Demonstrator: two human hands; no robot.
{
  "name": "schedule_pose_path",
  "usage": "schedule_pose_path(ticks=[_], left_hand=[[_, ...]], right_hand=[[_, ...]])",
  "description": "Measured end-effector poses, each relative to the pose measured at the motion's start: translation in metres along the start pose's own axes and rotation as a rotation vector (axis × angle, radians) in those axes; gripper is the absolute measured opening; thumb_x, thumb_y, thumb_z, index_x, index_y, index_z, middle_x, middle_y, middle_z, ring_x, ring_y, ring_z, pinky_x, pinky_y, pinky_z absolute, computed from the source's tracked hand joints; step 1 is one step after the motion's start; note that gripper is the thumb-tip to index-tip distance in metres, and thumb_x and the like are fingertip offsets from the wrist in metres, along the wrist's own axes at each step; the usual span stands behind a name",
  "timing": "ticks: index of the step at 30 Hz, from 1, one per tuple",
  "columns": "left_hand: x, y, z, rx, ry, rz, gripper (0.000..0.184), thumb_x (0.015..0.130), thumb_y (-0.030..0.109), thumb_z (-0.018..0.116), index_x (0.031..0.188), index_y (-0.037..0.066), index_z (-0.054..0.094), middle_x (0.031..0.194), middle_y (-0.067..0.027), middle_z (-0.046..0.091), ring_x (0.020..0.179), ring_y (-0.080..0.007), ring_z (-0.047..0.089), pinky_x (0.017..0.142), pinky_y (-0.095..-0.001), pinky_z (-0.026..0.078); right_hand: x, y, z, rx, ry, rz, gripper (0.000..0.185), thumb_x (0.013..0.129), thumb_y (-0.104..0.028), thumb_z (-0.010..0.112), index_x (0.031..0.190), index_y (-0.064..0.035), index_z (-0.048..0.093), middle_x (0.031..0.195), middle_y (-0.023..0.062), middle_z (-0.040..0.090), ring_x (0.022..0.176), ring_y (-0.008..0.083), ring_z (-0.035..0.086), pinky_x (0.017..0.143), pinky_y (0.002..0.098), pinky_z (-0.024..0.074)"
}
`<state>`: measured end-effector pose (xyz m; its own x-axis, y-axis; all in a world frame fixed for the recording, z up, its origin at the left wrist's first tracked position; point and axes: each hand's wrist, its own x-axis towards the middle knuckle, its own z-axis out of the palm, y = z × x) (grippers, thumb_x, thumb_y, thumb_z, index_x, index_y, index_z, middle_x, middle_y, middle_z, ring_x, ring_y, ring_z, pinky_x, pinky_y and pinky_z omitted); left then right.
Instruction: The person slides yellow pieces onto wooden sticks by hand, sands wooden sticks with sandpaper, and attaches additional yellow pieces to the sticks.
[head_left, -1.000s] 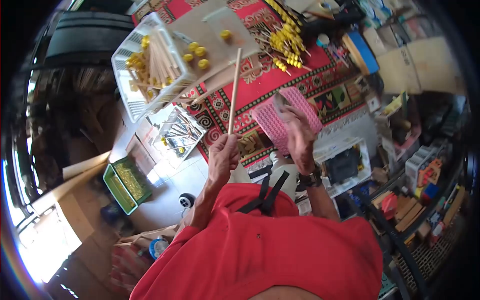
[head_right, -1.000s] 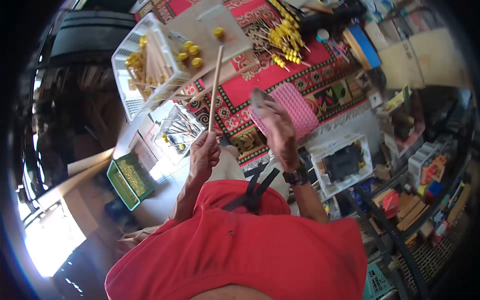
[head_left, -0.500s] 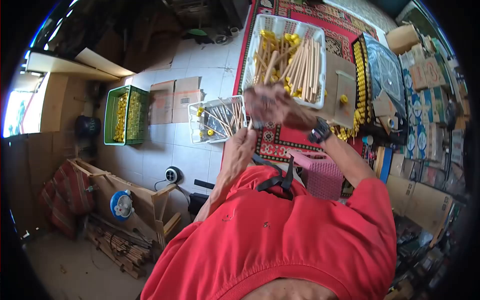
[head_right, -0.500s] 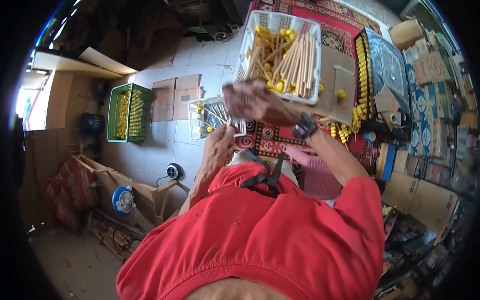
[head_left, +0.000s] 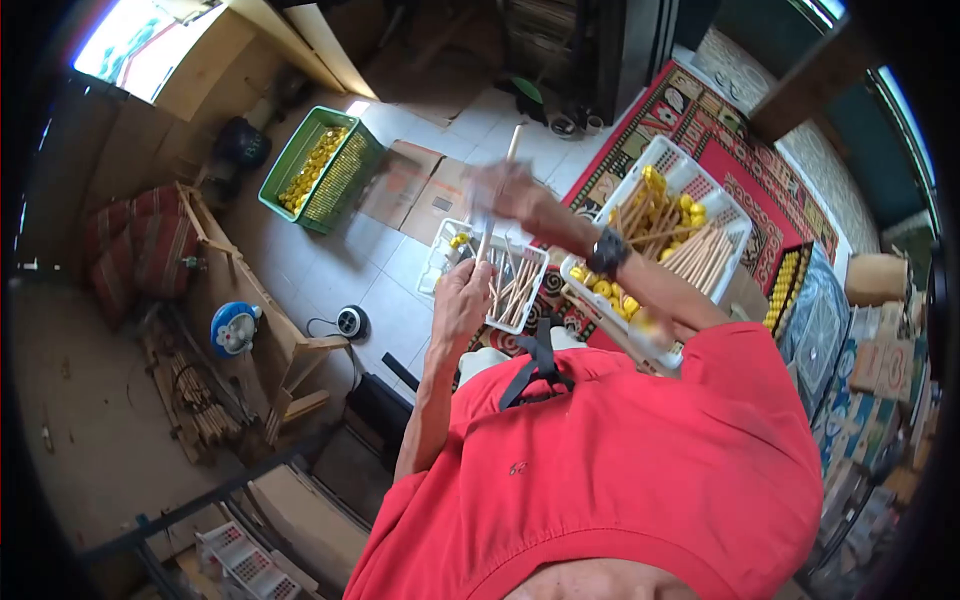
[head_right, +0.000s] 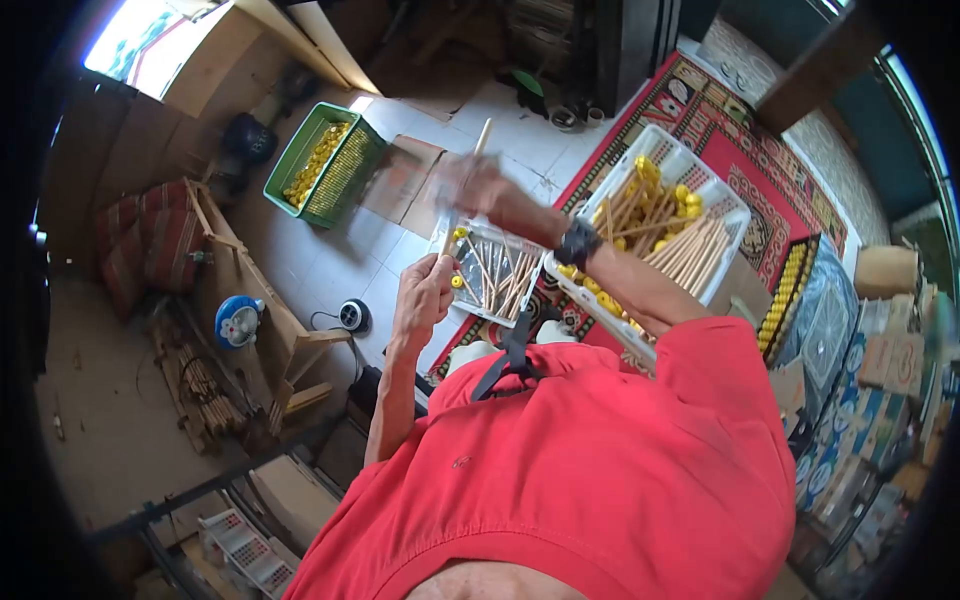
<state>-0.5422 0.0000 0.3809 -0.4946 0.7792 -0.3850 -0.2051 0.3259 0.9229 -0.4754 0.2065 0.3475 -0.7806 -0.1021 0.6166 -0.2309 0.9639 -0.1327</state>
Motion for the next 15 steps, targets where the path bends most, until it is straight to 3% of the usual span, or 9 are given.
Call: schedule_pose_path(ticks=[3,7,10,11,12,13,15], left_hand=[[-0.003,0.010,0.005,-0.041,0.047,-0.047,0.025,0.094,0.023,0.050,0.086,0.000,0.055,0.057,0.0087,0.031,0.041,0.0000,0.024,0.035,-0.0202,0.015],[0.012,0.024,-0.008,-0.090,0.126,-0.021,0.024,0.094,0.022,0.050,0.086,0.000,0.055,0.056,0.0089,0.031,0.041,0.0000,0.024,0.034,-0.0202,0.015],[0.016,0.029,-0.012,0.026,0.182,0.011,0.025,0.094,0.023,0.049,0.084,0.001,0.056,0.055,0.0082,0.033,0.040,-0.0009,0.027,0.035,-0.0210,0.018],[0.023,0.022,-0.016,0.112,0.215,0.060,0.025,0.094,0.023,0.049,0.084,0.001,0.057,0.055,0.0081,0.033,0.040,-0.0011,0.028,0.036,-0.0210,0.019],[0.029,0.020,-0.020,0.203,0.245,0.110,0.025,0.094,0.023,0.049,0.084,0.001,0.057,0.054,0.0081,0.034,0.040,-0.0012,0.028,0.036,-0.0211,0.020],[0.033,0.025,-0.022,0.239,0.281,0.116,0.025,0.093,0.022,0.051,0.083,0.001,0.059,0.053,0.0055,0.038,0.042,-0.0039,0.035,0.039,-0.0245,0.026],[0.035,0.042,-0.020,0.400,0.295,0.136,0.029,0.092,0.023,0.049,0.086,-0.003,0.060,0.056,-0.0081,0.046,0.050,-0.0151,0.043,0.050,-0.0331,0.035]], right_hand=[[0.004,0.069,0.000,-0.187,0.026,0.353,0.046,0.086,-0.006,0.052,0.132,-0.0120,0.051,0.138,0.0139,0.046,0.130,0.0295,0.041,0.111,0.0438,0.0271],[0.025,0.025,0.009,0.129,-0.032,-0.132,0.055,0.081,0.006,0.046,0.131,-0.0145,0.052,0.140,0.0148,0.044,0.134,0.0254,0.038,0.112,0.0436,0.0256],[0.043,0.081,0.014,-0.099,0.040,0.270,0.059,0.075,0.009,0.047,0.131,-0.0117,0.052,0.140,0.0161,0.044,0.134,0.0259,0.037,0.112,0.0446,0.0248],[0.047,0.078,0.021,-0.146,0.061,0.246,0.061,0.075,0.011,0.045,0.131,-0.0129,0.052,0.139,0.0157,0.045,0.133,0.0265,0.039,0.112,0.0452,0.0252],[0.051,0.063,0.020,-0.024,0.057,0.075,0.062,0.077,0.011,0.043,0.132,-0.0167,0.051,0.139,0.0134,0.045,0.133,0.0265,0.039,0.113,0.0449,0.0233],[0.056,0.057,0.018,0.011,0.050,-0.020,0.060,0.078,0.006,0.048,0.133,-0.0179,0.051,0.139,0.0109,0.046,0.133,0.0254,0.039,0.113,0.0442,0.0247],[0.056,0.049,0.015,0.079,0.021,-0.197,0.056,0.079,-0.005,0.057,0.133,-0.0202,0.051,0.138,0.0059,0.047,0.133,0.0231,0.038,0.112,0.0429,0.0275]])
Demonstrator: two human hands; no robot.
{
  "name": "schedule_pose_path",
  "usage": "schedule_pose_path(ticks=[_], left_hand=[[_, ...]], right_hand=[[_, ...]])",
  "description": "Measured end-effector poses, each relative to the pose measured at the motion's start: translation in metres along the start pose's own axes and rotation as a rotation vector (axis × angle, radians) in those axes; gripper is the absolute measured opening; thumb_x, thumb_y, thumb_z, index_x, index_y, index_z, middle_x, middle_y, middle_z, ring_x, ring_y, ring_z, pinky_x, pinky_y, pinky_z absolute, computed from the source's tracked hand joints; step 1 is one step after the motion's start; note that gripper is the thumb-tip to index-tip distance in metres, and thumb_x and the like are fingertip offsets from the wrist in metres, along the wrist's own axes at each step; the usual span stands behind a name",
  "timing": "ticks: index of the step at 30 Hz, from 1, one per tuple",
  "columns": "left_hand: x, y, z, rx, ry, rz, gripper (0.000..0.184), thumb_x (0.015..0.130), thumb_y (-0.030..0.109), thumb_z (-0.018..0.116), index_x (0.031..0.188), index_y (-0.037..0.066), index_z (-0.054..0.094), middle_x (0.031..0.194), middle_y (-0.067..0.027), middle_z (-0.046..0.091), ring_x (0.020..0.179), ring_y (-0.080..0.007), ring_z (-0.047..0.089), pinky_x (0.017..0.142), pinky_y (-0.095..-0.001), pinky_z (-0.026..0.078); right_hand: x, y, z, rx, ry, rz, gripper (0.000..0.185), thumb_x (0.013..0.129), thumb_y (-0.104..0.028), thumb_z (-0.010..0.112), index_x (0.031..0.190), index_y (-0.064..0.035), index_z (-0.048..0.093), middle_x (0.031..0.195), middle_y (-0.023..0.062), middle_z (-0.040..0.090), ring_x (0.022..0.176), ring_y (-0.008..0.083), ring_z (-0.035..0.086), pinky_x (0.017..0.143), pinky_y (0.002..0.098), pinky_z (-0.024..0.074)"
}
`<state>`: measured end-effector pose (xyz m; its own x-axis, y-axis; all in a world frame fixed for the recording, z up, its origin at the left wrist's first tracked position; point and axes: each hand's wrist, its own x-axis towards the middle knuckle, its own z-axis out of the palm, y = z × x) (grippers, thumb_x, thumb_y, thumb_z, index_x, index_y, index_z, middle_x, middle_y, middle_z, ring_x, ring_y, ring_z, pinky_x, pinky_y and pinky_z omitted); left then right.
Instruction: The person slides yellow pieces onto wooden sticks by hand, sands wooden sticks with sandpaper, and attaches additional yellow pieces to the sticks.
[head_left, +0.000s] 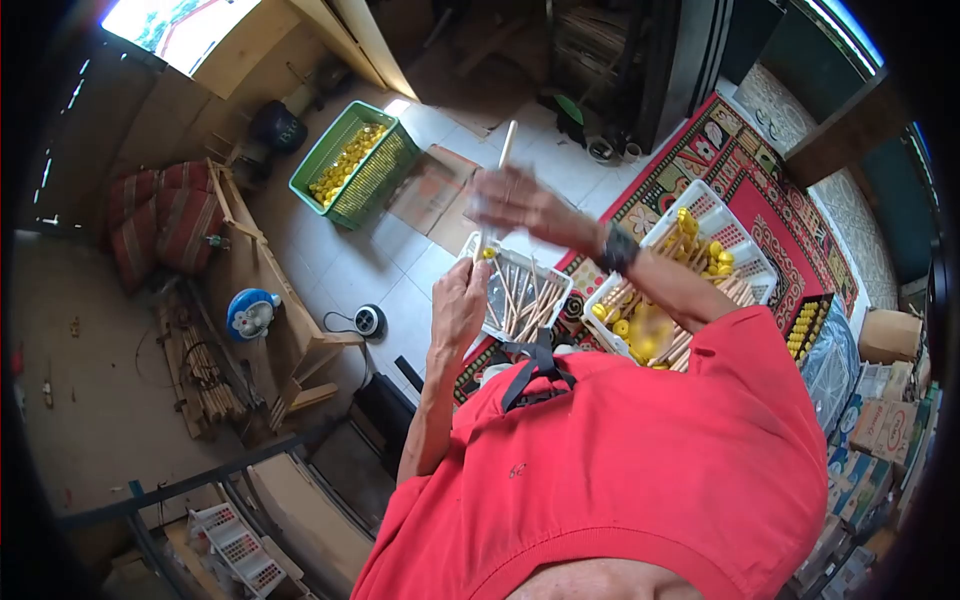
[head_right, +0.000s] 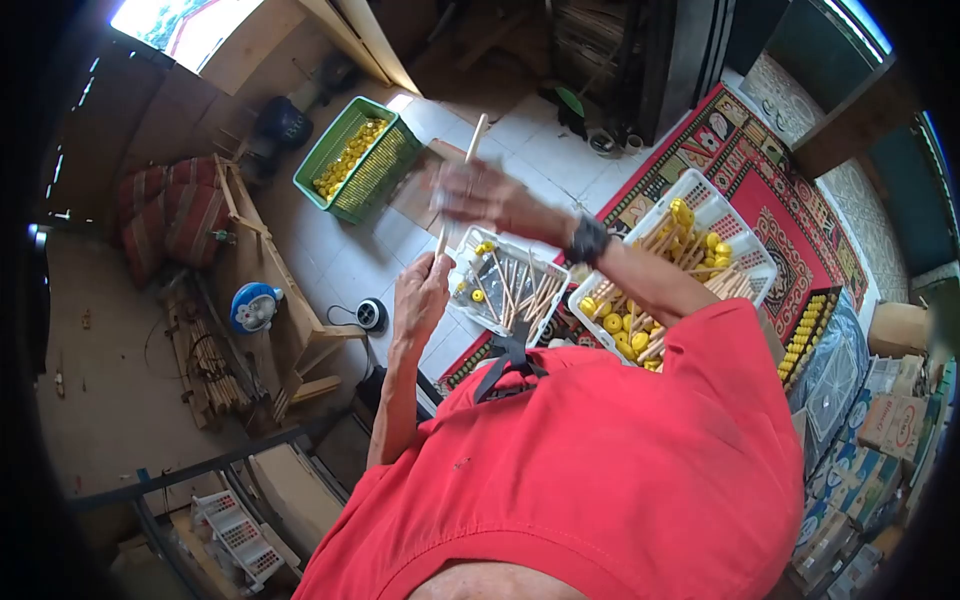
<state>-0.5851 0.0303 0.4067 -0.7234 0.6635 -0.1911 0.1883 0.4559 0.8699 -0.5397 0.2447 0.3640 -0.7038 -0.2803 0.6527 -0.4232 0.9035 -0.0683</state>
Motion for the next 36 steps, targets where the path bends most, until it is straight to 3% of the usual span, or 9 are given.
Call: schedule_pose_path(ticks=[4,6,9,13,17,22,26,30,36], left_hand=[[-0.010,0.023,0.007,0.281,0.125,0.186,0.026,0.092,0.019,0.051,0.083,-0.005,0.057,0.065,-0.0238,0.056,0.058,-0.0366,0.055,0.057,-0.0446,0.041],[-0.004,0.023,0.008,0.374,0.205,0.253,0.020,0.092,0.014,0.051,0.081,-0.003,0.053,0.069,-0.0257,0.058,0.062,-0.0426,0.057,0.057,-0.0488,0.042],[0.000,0.014,0.012,0.436,0.233,0.380,0.016,0.092,0.012,0.051,0.083,-0.001,0.053,0.068,-0.0249,0.058,0.061,-0.0411,0.058,0.056,-0.0484,0.043],[0.001,0.016,0.012,0.475,0.284,0.384,0.013,0.091,0.011,0.051,0.085,0.000,0.053,0.067,-0.0234,0.058,0.062,-0.0397,0.059,0.056,-0.0475,0.045],[-0.002,0.032,0.000,0.365,0.108,0.195,0.022,0.092,0.016,0.051,0.081,-0.003,0.054,0.071,-0.0237,0.060,0.061,-0.0403,0.057,0.057,-0.0464,0.043],[0.011,-0.004,0.000,-0.324,-0.040,-0.035,0.028,0.095,0.023,0.049,0.092,-0.002,0.061,0.055,0.0080,0.036,0.041,-0.0008,0.030,0.036,-0.0219,0.020],[0.003,-0.005,0.001,-0.279,-0.083,-0.013,0.027,0.095,0.023,0.051,0.094,-0.002,0.059,0.057,0.0075,0.035,0.041,-0.0010,0.028,0.036,-0.0209,0.018],[0.002,0.014,-0.018,-0.717,-0.240,-0.242,0.025,0.097,0.022,0.048,0.099,-0.003,0.053,0.057,0.0083,0.029,0.041,-0.0005,0.021,0.035,-0.0210,0.012],[0.004,0.015,-0.028,-0.765,-0.318,-0.266,0.026,0.096,0.023,0.051,0.098,-0.003,0.053,0.058,0.0080,0.027,0.042,-0.0011,0.021,0.035,-0.0209,0.013]], right_hand=[[0.001,0.037,-0.008,-0.369,0.016,0.347,0.051,0.080,-0.003,0.056,0.130,-0.0115,0.052,0.137,0.0145,0.047,0.133,0.0260,0.039,0.111,0.0460,0.0273],[0.005,0.011,-0.004,-0.110,0.034,0.082,0.051,0.082,-0.004,0.055,0.132,-0.0122,0.050,0.137,0.0138,0.047,0.132,0.0251,0.040,0.110,0.0438,0.0293],[0.005,0.039,-0.012,-0.370,-0.253,0.416,0.049,0.083,-0.008,0.055,0.131,-0.0161,0.051,0.134,0.0076,0.050,0.130,0.0215,0.043,0.110,0.0428,0.0306],[0.016,0.017,-0.012,-0.134,0.073,0.022,0.054,0.078,0.004,0.051,0.130,-0.0107,0.050,0.131,0.0096,0.052,0.126,0.0246,0.046,0.108,0.0415,0.0333],[0.006,0.058,-0.019,-0.030,0.055,0.223,0.046,0.083,-0.005,0.054,0.128,-0.0138,0.054,0.135,0.0069,0.050,0.129,0.0228,0.043,0.112,0.0413,0.0274],[0.019,-0.008,-0.005,-0.024,-0.067,-0.015,0.047,0.084,-0.014,0.058,0.130,-0.0164,0.054,0.137,0.0038,0.050,0.132,0.0214,0.040,0.115,0.0419,0.0227],[0.007,0.046,-0.008,-0.199,0.093,0.453,0.070,0.075,0.016,0.038,0.133,-0.0207,0.051,0.138,0.0127,0.047,0.130,0.0272,0.042,0.113,0.0500,0.0222],[0.016,-0.007,-0.014,0.018,-0.039,-0.014,0.049,0.084,-0.003,0.050,0.132,-0.0168,0.052,0.141,0.0089,0.045,0.132,0.0238,0.041,0.112,0.0441,0.0275],[0.018,-0.006,-0.011,-0.022,0.010,0.061,0.057,0.074,0.012,0.047,0.125,-0.0128,0.057,0.133,0.0115,0.052,0.129,0.0264,0.044,0.113,0.0461,0.0243]])
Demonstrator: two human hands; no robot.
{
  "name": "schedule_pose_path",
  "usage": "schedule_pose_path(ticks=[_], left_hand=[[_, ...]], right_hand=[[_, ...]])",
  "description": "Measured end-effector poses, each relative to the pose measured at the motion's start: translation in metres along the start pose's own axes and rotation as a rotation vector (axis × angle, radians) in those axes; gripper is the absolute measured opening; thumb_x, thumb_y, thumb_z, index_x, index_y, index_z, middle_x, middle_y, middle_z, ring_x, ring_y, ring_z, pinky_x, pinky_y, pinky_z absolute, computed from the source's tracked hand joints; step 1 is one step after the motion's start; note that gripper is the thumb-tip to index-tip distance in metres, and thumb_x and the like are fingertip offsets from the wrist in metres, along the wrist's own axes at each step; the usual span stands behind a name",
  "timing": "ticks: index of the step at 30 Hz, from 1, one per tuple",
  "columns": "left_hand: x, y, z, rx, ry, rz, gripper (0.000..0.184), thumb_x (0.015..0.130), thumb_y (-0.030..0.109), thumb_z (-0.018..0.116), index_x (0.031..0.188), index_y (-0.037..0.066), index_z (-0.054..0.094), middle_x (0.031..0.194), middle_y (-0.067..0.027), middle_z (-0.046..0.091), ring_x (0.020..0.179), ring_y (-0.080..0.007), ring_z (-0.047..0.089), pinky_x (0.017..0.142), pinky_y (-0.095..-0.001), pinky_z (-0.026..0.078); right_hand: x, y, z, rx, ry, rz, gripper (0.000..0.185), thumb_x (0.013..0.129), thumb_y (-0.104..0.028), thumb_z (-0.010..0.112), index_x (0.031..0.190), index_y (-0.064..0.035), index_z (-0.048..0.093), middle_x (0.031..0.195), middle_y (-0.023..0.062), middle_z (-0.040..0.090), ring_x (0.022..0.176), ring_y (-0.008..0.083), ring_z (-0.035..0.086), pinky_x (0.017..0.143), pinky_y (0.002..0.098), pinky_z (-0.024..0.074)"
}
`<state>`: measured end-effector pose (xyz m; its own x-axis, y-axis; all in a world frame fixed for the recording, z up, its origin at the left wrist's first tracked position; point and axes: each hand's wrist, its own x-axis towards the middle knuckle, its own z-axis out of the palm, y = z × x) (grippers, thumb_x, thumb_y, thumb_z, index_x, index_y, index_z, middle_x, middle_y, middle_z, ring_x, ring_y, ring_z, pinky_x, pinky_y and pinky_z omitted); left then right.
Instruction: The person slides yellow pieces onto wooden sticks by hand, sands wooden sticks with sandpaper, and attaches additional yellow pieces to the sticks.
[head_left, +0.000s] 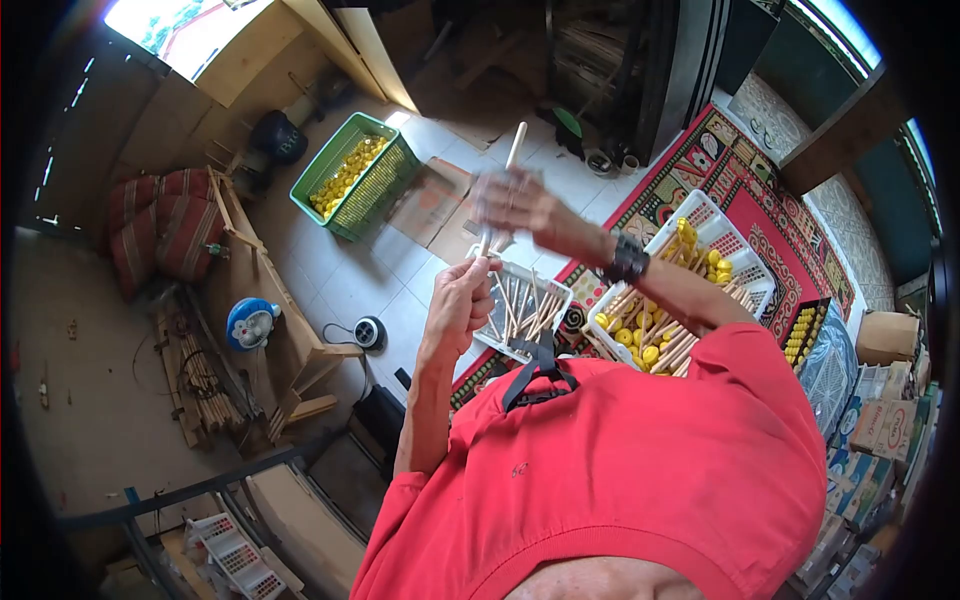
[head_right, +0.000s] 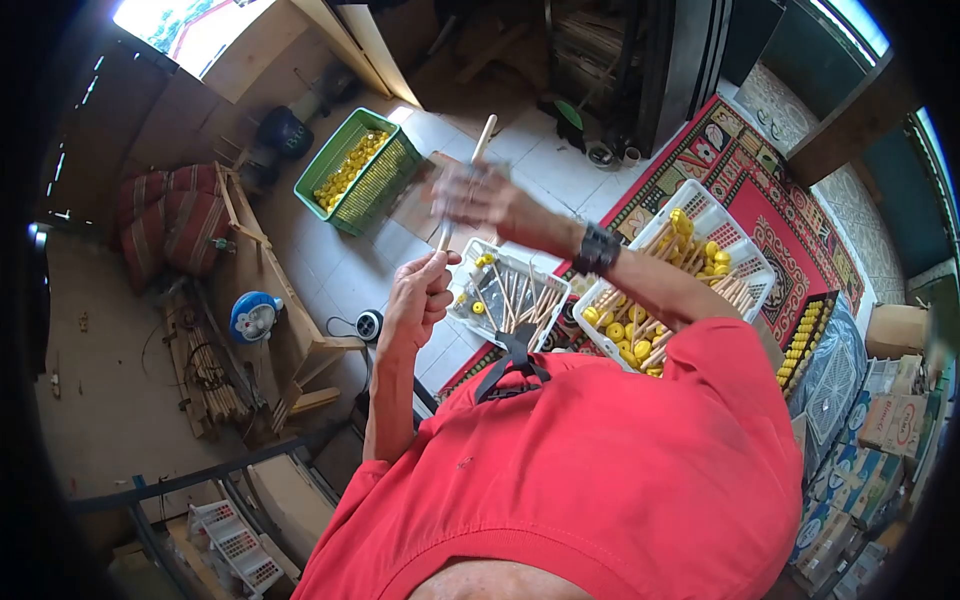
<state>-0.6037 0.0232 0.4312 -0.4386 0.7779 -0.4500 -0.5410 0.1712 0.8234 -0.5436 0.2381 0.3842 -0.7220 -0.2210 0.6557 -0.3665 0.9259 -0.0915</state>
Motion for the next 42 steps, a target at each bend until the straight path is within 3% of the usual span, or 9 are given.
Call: schedule_pose_path(ticks=[5,9,11,22,25,28,31,35,42], left_hand=[[-0.003,-0.004,0.001,-0.116,-0.093,-0.059,0.023,0.097,0.022,0.050,0.097,-0.001,0.053,0.059,0.0089,0.025,0.042,-0.0004,0.021,0.035,-0.0199,0.011],[0.001,0.003,-0.006,-0.267,-0.118,-0.106,0.019,0.098,0.021,0.048,0.100,0.002,0.050,0.060,0.0093,0.025,0.043,0.0018,0.020,0.032,-0.0164,0.012],[-0.001,0.000,-0.003,-0.292,-0.141,-0.146,0.019,0.099,0.020,0.046,0.101,0.002,0.048,0.061,0.0094,0.024,0.043,0.0019,0.019,0.032,-0.0159,0.012],[0.010,0.000,-0.011,-1.263,-0.621,-0.472,0.016,0.102,0.016,0.032,0.092,0.006,0.039,0.062,0.0050,0.024,0.042,-0.0013,0.017,0.031,-0.0186,0.012],[0.012,0.003,-0.010,-1.342,-0.695,-0.496,0.015,0.102,0.016,0.032,0.092,0.006,0.040,0.062,0.0049,0.025,0.042,-0.0010,0.017,0.031,-0.0185,0.013],[0.006,-0.007,-0.004,-1.395,-0.685,-0.554,0.015,0.101,0.014,0.034,0.090,0.006,0.039,0.062,0.0050,0.025,0.041,-0.0002,0.019,0.031,-0.0183,0.013],[0.008,0.002,0.000,-1.433,-0.746,-0.543,0.017,0.100,0.014,0.035,0.086,0.007,0.038,0.061,0.0051,0.024,0.040,-0.0003,0.019,0.030,-0.0184,0.013],[0.005,-0.003,0.002,-1.467,-0.769,-0.571,0.017,0.101,0.016,0.034,0.088,0.006,0.040,0.063,0.0047,0.025,0.042,-0.0015,0.018,0.032,-0.0191,0.013],[0.006,0.000,0.004,-1.510,-0.742,-0.567,0.020,0.102,0.019,0.033,0.086,0.007,0.039,0.059,0.0062,0.024,0.039,-0.0001,0.019,0.029,-0.0184,0.012]], right_hand=[[0.013,0.024,-0.026,-0.173,0.087,0.356,0.058,0.073,0.018,0.041,0.121,-0.0090,0.060,0.131,0.0144,0.053,0.127,0.0280,0.045,0.113,0.0437,0.0234],[0.001,-0.007,-0.001,0.102,0.044,-0.041,0.048,0.080,0.005,0.048,0.123,-0.0140,0.058,0.132,0.0097,0.053,0.126,0.0273,0.046,0.111,0.0473,0.0249],[-0.008,0.048,-0.003,-0.037,0.086,0.271,0.039,0.085,-0.005,0.052,0.122,-0.0154,0.059,0.132,0.0074,0.054,0.127,0.0242,0.046,0.110,0.0465,0.0266],[0.005,0.015,-0.016,-0.045,0.066,0.192,0.051,0.079,0.006,0.048,0.126,-0.0132,0.057,0.134,0.0095,0.052,0.131,0.0243,0.042,0.113,0.0482,0.0198],[0.004,0.000,-0.011,0.000,0.075,-0.007,0.050,0.079,0.007,0.048,0.123,-0.0129,0.059,0.134,0.0082,0.052,0.132,0.0235,0.041,0.114,0.0474,0.0201],[0.003,0.041,-0.012,-0.173,0.258,0.463,0.054,0.076,0.013,0.041,0.124,-0.0071,0.057,0.131,0.0153,0.053,0.127,0.0312,0.045,0.112,0.0499,0.0227],[0.008,-0.021,-0.018,0.113,0.095,0.082,0.054,0.074,0.010,0.045,0.122,-0.0107,0.059,0.134,0.0108,0.052,0.133,0.0250,0.040,0.115,0.0468,0.0169],[-0.001,0.039,-0.010,0.009,0.207,0.404,0.050,0.076,0.009,0.042,0.121,-0.0068,0.059,0.131,0.0141,0.053,0.128,0.0277,0.045,0.114,0.0439,0.0215],[-0.005,0.025,-0.009,0.122,0.135,0.239,0.049,0.082,-0.001,0.051,0.128,-0.0156,0.056,0.137,0.0082,0.049,0.130,0.0224,0.042,0.115,0.0462,0.0164]])
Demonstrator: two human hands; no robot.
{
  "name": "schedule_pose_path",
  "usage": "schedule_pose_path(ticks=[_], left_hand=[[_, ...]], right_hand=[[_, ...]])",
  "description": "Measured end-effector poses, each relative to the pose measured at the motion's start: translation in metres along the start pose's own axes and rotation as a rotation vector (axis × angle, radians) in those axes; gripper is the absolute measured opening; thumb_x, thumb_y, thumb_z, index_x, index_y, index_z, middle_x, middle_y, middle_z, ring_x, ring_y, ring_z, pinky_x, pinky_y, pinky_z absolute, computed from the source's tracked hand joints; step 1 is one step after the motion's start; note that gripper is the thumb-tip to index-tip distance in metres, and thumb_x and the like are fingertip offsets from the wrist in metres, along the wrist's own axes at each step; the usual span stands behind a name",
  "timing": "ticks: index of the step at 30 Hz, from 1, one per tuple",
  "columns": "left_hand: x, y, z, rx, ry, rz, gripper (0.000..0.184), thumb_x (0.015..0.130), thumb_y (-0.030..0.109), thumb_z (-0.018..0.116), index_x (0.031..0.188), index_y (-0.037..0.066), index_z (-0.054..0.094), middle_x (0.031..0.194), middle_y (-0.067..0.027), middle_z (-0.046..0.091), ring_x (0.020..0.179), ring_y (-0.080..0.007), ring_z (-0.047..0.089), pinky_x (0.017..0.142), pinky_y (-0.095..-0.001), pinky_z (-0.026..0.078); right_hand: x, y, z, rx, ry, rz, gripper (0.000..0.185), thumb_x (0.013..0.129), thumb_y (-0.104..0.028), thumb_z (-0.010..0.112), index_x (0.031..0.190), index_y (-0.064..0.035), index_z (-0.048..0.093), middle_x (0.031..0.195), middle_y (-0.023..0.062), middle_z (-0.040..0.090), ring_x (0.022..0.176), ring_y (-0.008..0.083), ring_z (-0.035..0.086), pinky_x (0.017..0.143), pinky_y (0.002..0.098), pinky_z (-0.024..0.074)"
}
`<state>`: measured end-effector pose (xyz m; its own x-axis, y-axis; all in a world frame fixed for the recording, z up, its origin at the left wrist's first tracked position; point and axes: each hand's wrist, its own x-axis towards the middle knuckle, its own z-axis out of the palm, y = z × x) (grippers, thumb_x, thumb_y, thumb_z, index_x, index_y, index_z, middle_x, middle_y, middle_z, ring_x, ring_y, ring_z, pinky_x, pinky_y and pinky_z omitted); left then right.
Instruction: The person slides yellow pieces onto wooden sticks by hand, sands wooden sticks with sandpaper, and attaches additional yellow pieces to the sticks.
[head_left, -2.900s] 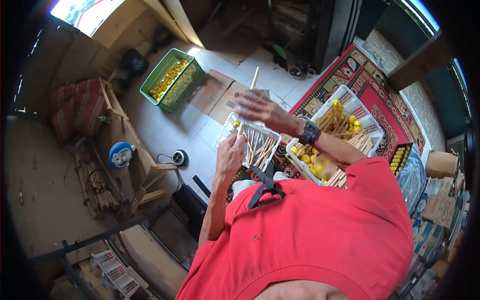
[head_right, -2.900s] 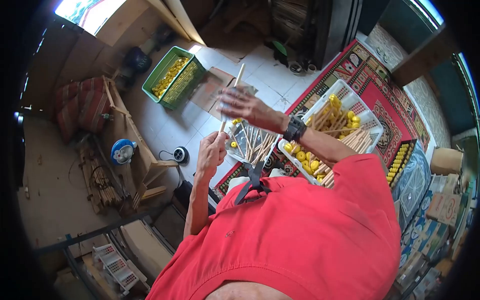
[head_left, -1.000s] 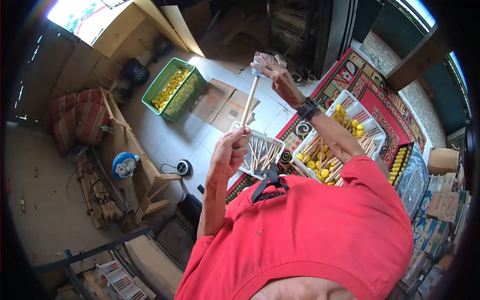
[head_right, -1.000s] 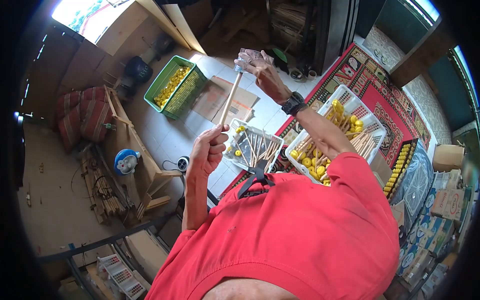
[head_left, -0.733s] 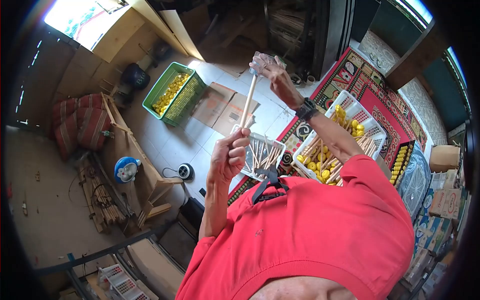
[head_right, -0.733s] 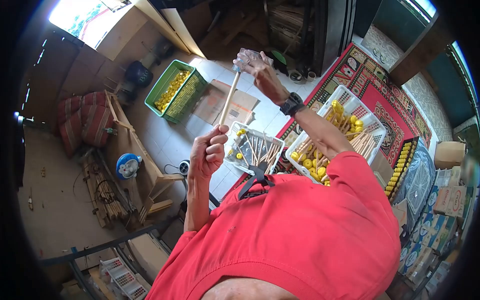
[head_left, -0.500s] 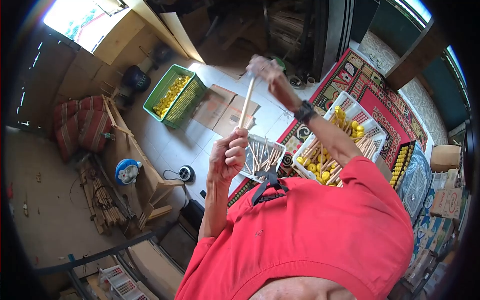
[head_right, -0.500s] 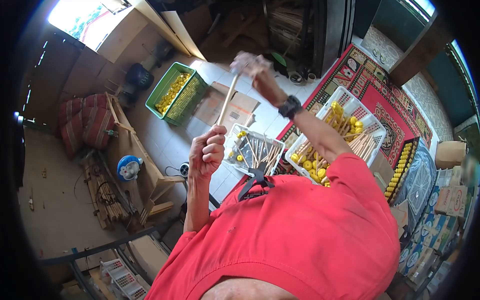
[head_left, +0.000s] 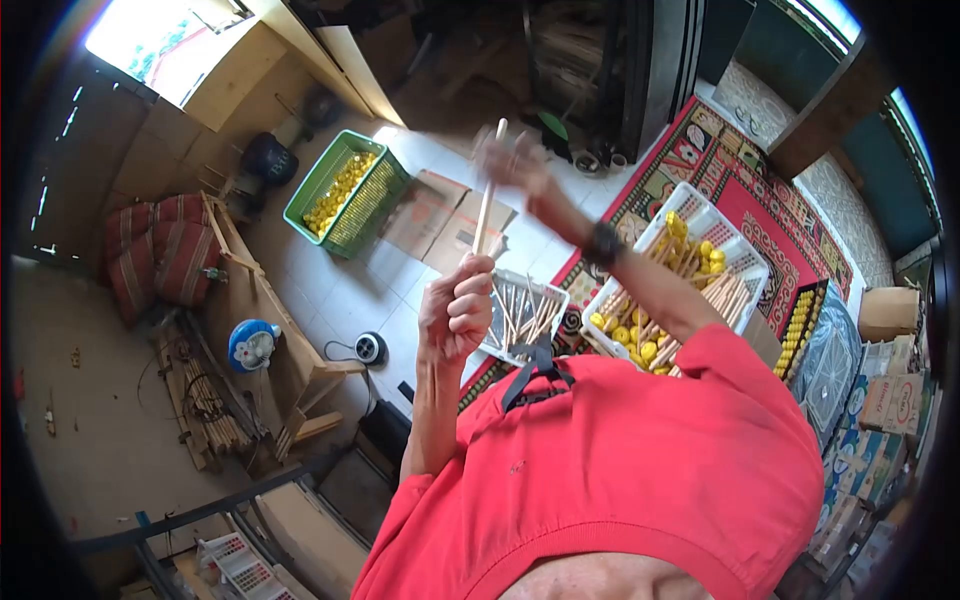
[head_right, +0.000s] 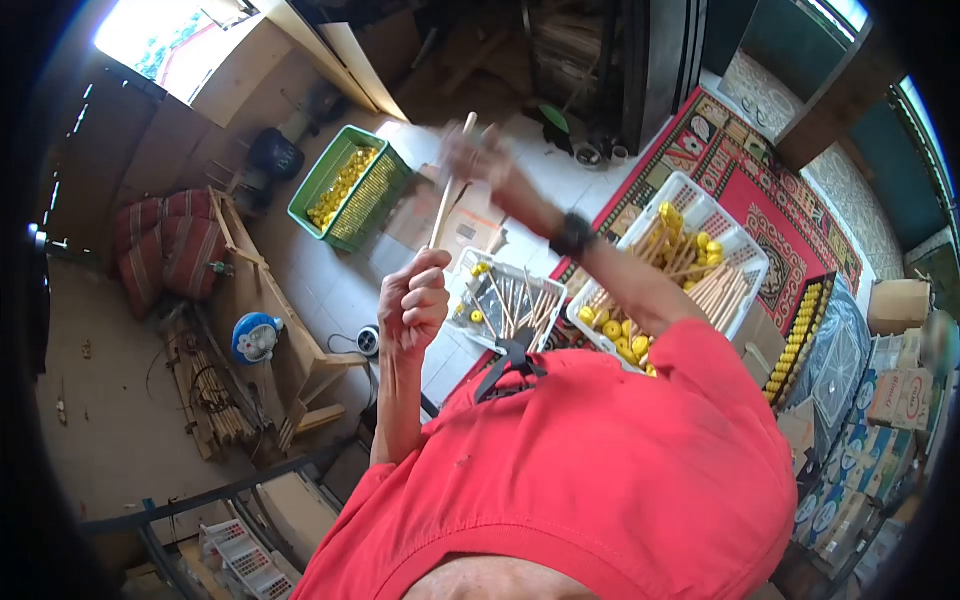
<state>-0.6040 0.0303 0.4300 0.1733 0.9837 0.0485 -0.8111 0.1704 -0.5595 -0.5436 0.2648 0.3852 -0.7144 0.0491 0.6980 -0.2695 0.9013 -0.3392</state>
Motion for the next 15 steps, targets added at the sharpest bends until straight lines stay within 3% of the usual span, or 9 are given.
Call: schedule_pose_path(ticks=[2,5,6,7,9,10,11,13,15], left_hand=[[-0.001,-0.008,-0.003,0.628,0.376,0.162,0.021,0.101,0.021,0.035,0.087,0.008,0.041,0.059,0.0075,0.024,0.039,0.0001,0.019,0.029,-0.0182,0.011],[0.008,-0.014,-0.005,1.348,0.709,0.436,0.024,0.099,0.027,0.046,0.085,0.008,0.046,0.057,0.0091,0.026,0.039,0.0004,0.021,0.030,-0.0186,0.011],[0.010,-0.013,-0.006,1.440,0.739,0.479,0.024,0.098,0.027,0.047,0.084,0.008,0.047,0.056,0.0088,0.027,0.039,0.0001,0.021,0.031,-0.0189,0.012],[0.011,-0.013,-0.011,1.526,0.771,0.515,0.024,0.098,0.027,0.049,0.083,0.008,0.047,0.056,0.0086,0.028,0.039,-0.0001,0.021,0.031,-0.0192,0.012],[0.007,-0.018,-0.017,1.563,0.776,0.492,0.025,0.097,0.027,0.049,0.083,0.007,0.047,0.055,0.0081,0.029,0.039,-0.0005,0.023,0.031,-0.0199,0.013],[0.008,-0.018,-0.014,1.593,0.768,0.489,0.025,0.097,0.027,0.049,0.082,0.007,0.047,0.055,0.0079,0.029,0.039,-0.0006,0.023,0.032,-0.0202,0.013],[0.011,-0.015,-0.009,1.631,0.786,0.521,0.024,0.096,0.027,0.049,0.083,0.007,0.047,0.055,0.0079,0.029,0.039,-0.0006,0.023,0.032,-0.0204,0.013],[0.011,-0.014,-0.006,1.681,0.832,0.590,0.024,0.096,0.026,0.049,0.083,0.006,0.047,0.055,0.0078,0.029,0.039,-0.0005,0.024,0.032,-0.0208,0.013],[0.010,-0.004,-0.018,2.047,0.901,0.652,0.027,0.095,0.025,0.049,0.080,0.003,0.052,0.053,0.0051,0.037,0.039,-0.0030,0.031,0.034,-0.0236,0.021]], right_hand=[[-0.002,0.029,0.000,-0.141,0.135,0.194,0.052,0.075,0.009,0.048,0.122,-0.0107,0.059,0.129,0.0139,0.054,0.117,0.0271,0.053,0.113,0.0479,0.0223],[-0.009,-0.023,0.007,-0.121,-0.034,-0.124,0.047,0.078,0.000,0.054,0.122,-0.0177,0.061,0.132,0.0052,0.054,0.126,0.0197,0.047,0.113,0.0496,0.0205],[-0.014,-0.027,0.015,-0.113,-0.066,-0.195,0.045,0.079,-0.005,0.056,0.122,-0.0199,0.061,0.133,0.0024,0.054,0.129,0.0174,0.044,0.113,0.0504,0.0195],[-0.012,0.002,0.011,-0.301,-0.022,-0.193,0.046,0.079,0.000,0.053,0.121,-0.0178,0.061,0.135,0.0042,0.052,0.128,0.0196,0.045,0.111,0.0505,0.0219],[0.008,0.010,-0.014,-0.354,0.081,0.151,0.056,0.076,0.013,0.046,0.124,-0.0124,0.059,0.134,0.0097,0.052,0.128,0.0246,0.045,0.114,0.0485,0.0209],[0.002,0.012,-0.015,-0.382,-0.038,0.115,0.057,0.074,0.012,0.047,0.124,-0.0149,0.058,0.137,0.0072,0.050,0.128,0.0246,0.045,0.107,0.0497,0.0266],[0.000,0.010,-0.002,-0.198,0.026,0.004,0.057,0.074,0.009,0.051,0.125,-0.0165,0.057,0.137,0.0057,0.050,0.130,0.0235,0.043,0.110,0.0510,0.0234],[-0.004,-0.003,0.009,-0.153,-0.014,-0.157,0.056,0.075,0.004,0.054,0.126,-0.0186,0.057,0.137,0.0032,0.050,0.131,0.0221,0.042,0.114,0.0503,0.0177],[-0.007,0.016,0.001,-0.260,-0.074,-0.175,0.061,0.075,0.008,0.053,0.129,-0.0203,0.056,0.140,0.0047,0.047,0.131,0.0227,0.042,0.114,0.0509,0.0183]])
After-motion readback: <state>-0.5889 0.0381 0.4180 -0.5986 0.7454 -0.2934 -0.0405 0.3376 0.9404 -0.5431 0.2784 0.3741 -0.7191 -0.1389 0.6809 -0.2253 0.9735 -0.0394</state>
